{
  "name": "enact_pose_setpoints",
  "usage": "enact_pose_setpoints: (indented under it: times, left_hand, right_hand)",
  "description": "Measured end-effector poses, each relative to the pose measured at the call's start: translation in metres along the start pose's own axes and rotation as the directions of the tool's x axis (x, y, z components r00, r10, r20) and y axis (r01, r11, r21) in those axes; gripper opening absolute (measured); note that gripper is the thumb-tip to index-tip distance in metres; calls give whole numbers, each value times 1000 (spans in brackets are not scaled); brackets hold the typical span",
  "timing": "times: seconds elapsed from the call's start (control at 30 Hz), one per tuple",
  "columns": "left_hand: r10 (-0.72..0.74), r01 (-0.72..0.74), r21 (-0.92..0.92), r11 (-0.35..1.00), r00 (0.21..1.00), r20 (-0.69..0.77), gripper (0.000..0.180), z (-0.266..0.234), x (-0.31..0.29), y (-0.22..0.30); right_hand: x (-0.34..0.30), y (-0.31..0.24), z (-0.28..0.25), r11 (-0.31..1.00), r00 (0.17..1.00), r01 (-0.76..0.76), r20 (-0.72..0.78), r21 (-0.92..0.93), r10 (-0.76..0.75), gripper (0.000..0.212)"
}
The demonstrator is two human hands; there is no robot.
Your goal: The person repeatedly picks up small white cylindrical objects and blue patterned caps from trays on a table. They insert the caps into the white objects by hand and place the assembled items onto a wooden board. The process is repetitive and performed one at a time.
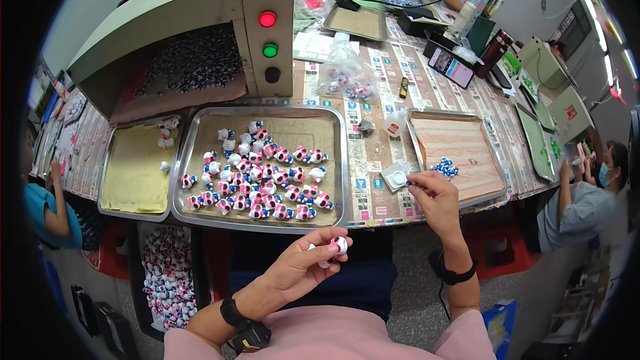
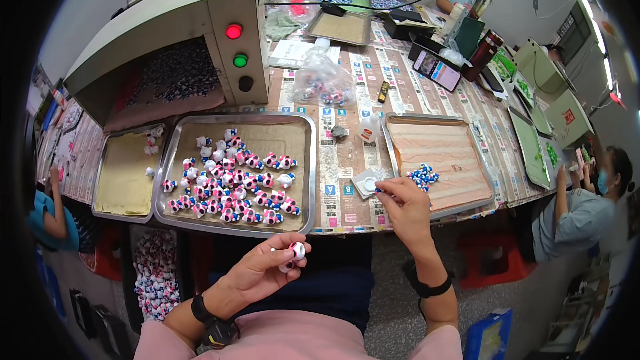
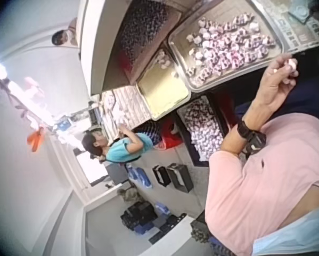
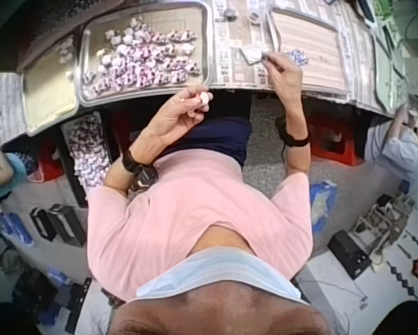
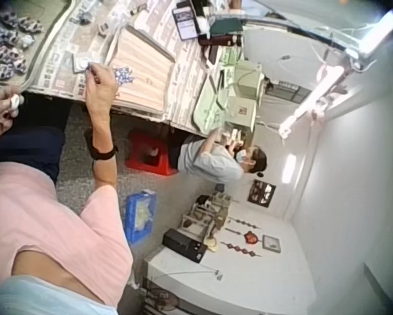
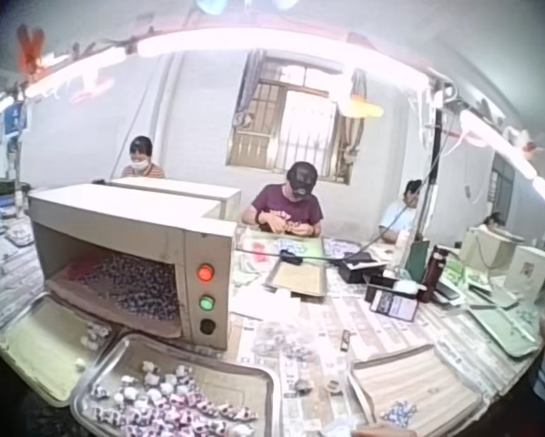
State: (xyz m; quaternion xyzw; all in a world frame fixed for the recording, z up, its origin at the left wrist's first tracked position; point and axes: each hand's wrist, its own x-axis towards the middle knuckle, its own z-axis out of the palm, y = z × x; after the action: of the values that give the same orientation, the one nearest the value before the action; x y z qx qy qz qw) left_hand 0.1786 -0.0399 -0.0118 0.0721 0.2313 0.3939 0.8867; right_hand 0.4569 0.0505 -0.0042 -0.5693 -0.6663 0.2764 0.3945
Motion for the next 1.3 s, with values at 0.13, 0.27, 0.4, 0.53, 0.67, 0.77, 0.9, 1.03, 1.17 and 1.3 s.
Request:
enact_pose_setpoints:
  times: [0.13,0.27,0.4,0.53,0.67,0.77,0.9,1.03,1.17,1.3]
  left_hand:
    - [-2,2,4,1000,1000,-5,35,1,-1,-2]
    - [7,-6,18,1000,1000,-24,34,-3,-1,-3]
    - [4,-3,24,1000,1000,-14,35,-1,0,-2]
    - [2,-1,44,999,999,-32,35,2,4,-3]
    - [15,-12,48,999,999,-51,33,5,7,-5]
    - [19,-17,45,999,998,-53,31,2,9,-6]
    - [12,-9,68,998,999,-45,32,4,11,-9]
    - [6,-1,94,996,999,-51,32,6,12,-11]
    - [16,-11,108,994,999,-51,32,7,11,-13]
    - [42,-30,145,989,996,-77,32,7,11,-14]
  right_hand:
    - [15,-5,10,979,996,91,4,-185,-92,15]
    - [24,4,15,938,985,171,70,-302,-157,13]
    - [25,5,11,924,984,170,113,-343,-139,13]
    - [21,-2,11,953,993,110,75,-283,-92,12]
    - [2,-30,8,998,995,4,101,-66,3,13]
    - [-25,-47,14,971,967,-65,256,231,4,15]
    - [-56,-62,20,827,929,-231,368,512,32,20]
    - [-63,-60,28,803,933,-233,360,549,24,21]
    - [-65,-60,28,840,938,-210,346,500,28,20]
    - [-64,-62,26,898,943,-114,330,426,-37,18]
